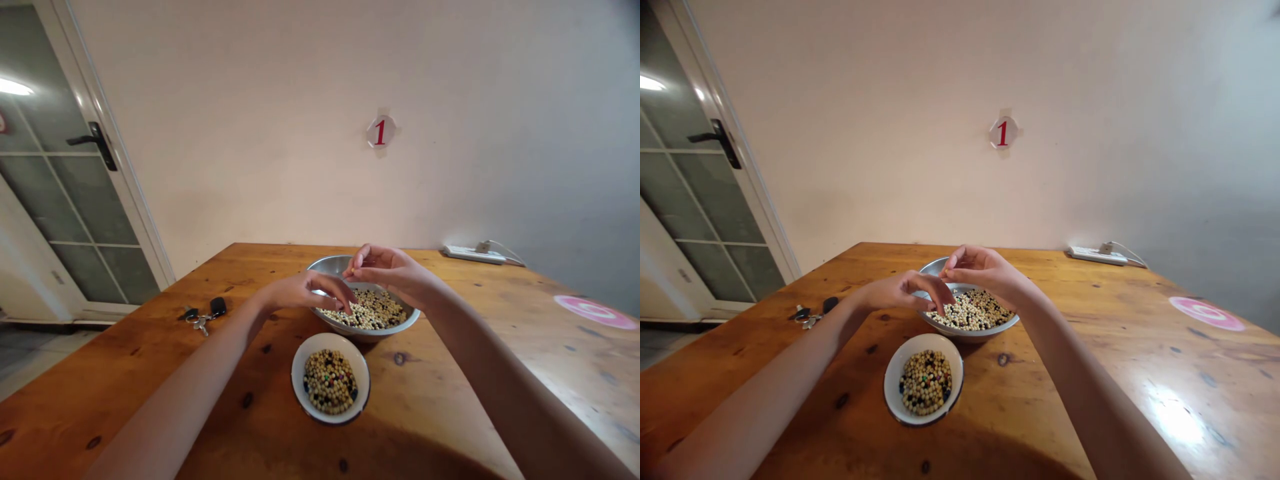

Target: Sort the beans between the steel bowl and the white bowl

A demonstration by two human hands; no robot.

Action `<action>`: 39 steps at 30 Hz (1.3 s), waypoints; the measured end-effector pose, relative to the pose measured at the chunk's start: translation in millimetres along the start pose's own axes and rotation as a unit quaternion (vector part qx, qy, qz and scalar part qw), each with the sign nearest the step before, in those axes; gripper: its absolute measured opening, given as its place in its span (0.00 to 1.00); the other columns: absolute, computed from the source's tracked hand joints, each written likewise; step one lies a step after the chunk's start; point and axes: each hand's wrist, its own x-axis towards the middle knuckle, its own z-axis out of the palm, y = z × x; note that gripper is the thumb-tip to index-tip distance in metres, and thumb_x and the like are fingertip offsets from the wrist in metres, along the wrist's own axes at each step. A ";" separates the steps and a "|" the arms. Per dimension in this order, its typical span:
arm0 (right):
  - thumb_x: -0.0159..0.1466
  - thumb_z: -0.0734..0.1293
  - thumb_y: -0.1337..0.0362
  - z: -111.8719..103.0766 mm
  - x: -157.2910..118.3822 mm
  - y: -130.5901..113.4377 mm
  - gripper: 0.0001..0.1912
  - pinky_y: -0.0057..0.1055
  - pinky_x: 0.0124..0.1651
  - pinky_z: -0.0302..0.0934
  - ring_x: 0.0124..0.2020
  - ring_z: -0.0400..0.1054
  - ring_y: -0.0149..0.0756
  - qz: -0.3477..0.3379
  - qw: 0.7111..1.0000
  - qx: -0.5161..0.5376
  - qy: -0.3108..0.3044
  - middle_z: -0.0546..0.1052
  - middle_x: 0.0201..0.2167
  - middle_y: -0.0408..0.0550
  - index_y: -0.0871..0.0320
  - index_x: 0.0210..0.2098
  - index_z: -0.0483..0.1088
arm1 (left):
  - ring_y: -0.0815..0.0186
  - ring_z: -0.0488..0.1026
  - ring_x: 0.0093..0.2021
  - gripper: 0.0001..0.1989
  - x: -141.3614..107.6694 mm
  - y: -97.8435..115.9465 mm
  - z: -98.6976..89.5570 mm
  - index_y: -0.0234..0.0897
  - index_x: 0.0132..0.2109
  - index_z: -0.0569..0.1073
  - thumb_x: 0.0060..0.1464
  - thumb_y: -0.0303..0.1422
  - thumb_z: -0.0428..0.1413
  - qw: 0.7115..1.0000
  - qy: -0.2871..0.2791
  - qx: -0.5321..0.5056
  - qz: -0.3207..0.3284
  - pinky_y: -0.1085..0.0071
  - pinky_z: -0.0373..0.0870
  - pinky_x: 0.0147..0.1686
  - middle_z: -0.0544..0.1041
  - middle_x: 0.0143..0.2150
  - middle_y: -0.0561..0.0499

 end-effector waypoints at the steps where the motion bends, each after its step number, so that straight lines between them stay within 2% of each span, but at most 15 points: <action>1: 0.52 0.69 0.63 -0.4 0.1 -0.2 0.08 0.32 0.40 0.61 0.35 0.68 0.32 0.002 1.000 -0.002 0.002 0.73 0.30 0.44 0.56 0.28 0.66 | 0.64 0.66 0.50 0.09 -0.1 -0.5 -0.4 0.38 0.38 0.75 0.52 0.33 0.53 1.000 -0.007 0.001 -0.001 0.69 0.61 0.50 0.72 0.46 0.48; 4: 0.51 0.70 0.64 -3.0 -0.5 -1.1 0.08 0.33 0.42 0.60 0.35 0.68 0.32 -0.001 1.000 0.008 0.009 0.73 0.30 0.43 0.56 0.28 0.66 | 0.64 0.66 0.50 0.09 -1.7 -1.4 -3.0 0.38 0.39 0.75 0.52 0.33 0.53 1.000 -0.022 0.006 -0.015 0.68 0.61 0.50 0.71 0.47 0.47; 7: 0.51 0.70 0.65 -6.7 -2.7 -3.2 0.08 0.33 0.44 0.60 0.37 0.67 0.32 -0.010 0.999 0.024 0.025 0.72 0.30 0.43 0.55 0.28 0.66 | 0.64 0.66 0.50 0.08 -5.9 -2.2 -7.2 0.39 0.39 0.75 0.51 0.33 0.54 0.999 -0.014 0.012 -0.030 0.67 0.61 0.51 0.72 0.47 0.48; 13: 0.51 0.70 0.66 -14.6 -7.0 -7.9 0.08 0.32 0.45 0.60 0.38 0.68 0.33 -0.014 0.999 0.029 0.044 0.72 0.30 0.42 0.56 0.30 0.66 | 0.67 0.71 0.42 0.06 -14.1 -8.0 -13.7 0.39 0.37 0.75 0.51 0.32 0.54 0.997 0.001 -0.027 -0.067 0.69 0.66 0.44 0.74 0.43 0.49; 17: 0.53 0.69 0.68 -17.0 -7.5 -8.2 0.07 0.30 0.45 0.60 0.38 0.68 0.32 -0.021 0.998 0.037 0.040 0.72 0.30 0.42 0.55 0.30 0.67 | 0.67 0.70 0.43 0.07 -14.0 -12.1 -14.2 0.40 0.38 0.74 0.51 0.33 0.54 0.998 -0.001 -0.017 -0.068 0.69 0.66 0.44 0.75 0.41 0.50; 23: 0.53 0.69 0.68 -15.2 -6.8 -7.8 0.07 0.31 0.45 0.60 0.38 0.68 0.32 -0.017 0.999 0.032 0.037 0.72 0.30 0.42 0.55 0.29 0.67 | 0.65 0.68 0.47 0.07 -14.0 -13.7 -14.9 0.41 0.38 0.73 0.50 0.32 0.55 0.999 0.015 0.028 -0.044 0.67 0.62 0.49 0.73 0.43 0.50; 30: 0.52 0.69 0.66 -12.8 -5.6 -6.0 0.07 0.35 0.47 0.60 0.38 0.67 0.34 -0.013 0.999 0.021 0.041 0.71 0.31 0.43 0.55 0.29 0.66 | 0.67 0.69 0.44 0.08 -12.6 -16.0 -13.5 0.41 0.39 0.73 0.51 0.32 0.54 0.998 0.018 0.033 -0.055 0.69 0.62 0.47 0.74 0.41 0.51; 35: 0.53 0.68 0.65 -18.8 -2.7 -2.2 0.06 0.35 0.48 0.60 0.38 0.66 0.32 -0.053 0.993 0.043 0.097 0.69 0.31 0.42 0.54 0.28 0.65 | 0.68 0.68 0.43 0.09 -10.9 -19.4 -11.7 0.41 0.40 0.73 0.50 0.32 0.55 0.998 0.031 0.003 -0.061 0.71 0.63 0.46 0.73 0.41 0.50; 39: 0.52 0.68 0.65 -21.2 -0.2 3.2 0.06 0.33 0.46 0.61 0.36 0.65 0.31 -0.055 0.988 0.049 0.135 0.68 0.32 0.43 0.54 0.29 0.66 | 0.68 0.68 0.43 0.09 -11.5 -19.1 -11.4 0.41 0.40 0.73 0.49 0.32 0.56 0.997 0.046 -0.016 -0.060 0.71 0.62 0.46 0.72 0.41 0.50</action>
